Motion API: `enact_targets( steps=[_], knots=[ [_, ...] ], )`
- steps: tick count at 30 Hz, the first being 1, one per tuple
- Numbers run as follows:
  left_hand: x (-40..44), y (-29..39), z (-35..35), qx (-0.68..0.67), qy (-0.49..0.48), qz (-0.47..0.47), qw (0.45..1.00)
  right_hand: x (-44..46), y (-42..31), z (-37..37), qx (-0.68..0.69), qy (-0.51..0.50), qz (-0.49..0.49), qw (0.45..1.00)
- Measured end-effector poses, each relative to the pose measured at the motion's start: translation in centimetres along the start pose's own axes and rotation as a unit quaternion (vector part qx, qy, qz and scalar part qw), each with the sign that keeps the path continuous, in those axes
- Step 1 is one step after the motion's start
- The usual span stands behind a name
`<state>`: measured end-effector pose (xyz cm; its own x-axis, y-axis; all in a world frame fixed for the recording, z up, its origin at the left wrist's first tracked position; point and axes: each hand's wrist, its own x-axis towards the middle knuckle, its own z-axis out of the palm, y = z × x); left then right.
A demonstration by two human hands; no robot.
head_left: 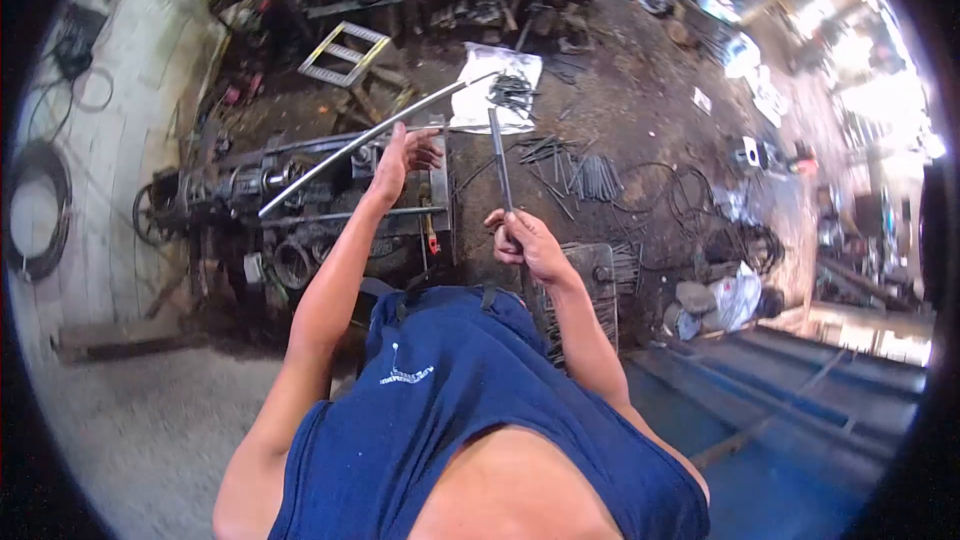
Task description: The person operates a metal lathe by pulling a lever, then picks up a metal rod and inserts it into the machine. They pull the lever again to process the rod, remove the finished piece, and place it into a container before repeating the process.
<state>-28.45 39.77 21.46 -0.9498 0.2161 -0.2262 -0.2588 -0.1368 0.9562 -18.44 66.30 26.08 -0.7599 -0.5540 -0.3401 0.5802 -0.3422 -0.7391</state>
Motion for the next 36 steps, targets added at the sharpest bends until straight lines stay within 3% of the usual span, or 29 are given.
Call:
enact_targets(
  steps=[6,13,20,29,36],
  knots=[
    [2.2,5.1,2.7,-0.131,-0.119,-0.008,0.984,-0.3,1.2,4.8,0.034,0.064,-0.143,0.987],
    [1.8,8.1,4.6,-0.327,-0.267,-0.042,0.906,-0.1,2.4,10.0,0.047,0.137,-0.265,0.953],
    [0.6,9.7,6.3,-0.305,-0.264,-0.075,0.912,-0.6,3.0,12.6,0.045,0.152,-0.293,0.943],
    [1.2,9.8,7.1,-0.309,-0.285,-0.078,0.904,-1.0,1.9,12.1,0.069,0.082,-0.288,0.952],
    [1.5,9.3,7.6,-0.332,-0.255,-0.08,0.905,-1.0,1.6,10.8,0.079,0.122,-0.314,0.938]
  ],
)
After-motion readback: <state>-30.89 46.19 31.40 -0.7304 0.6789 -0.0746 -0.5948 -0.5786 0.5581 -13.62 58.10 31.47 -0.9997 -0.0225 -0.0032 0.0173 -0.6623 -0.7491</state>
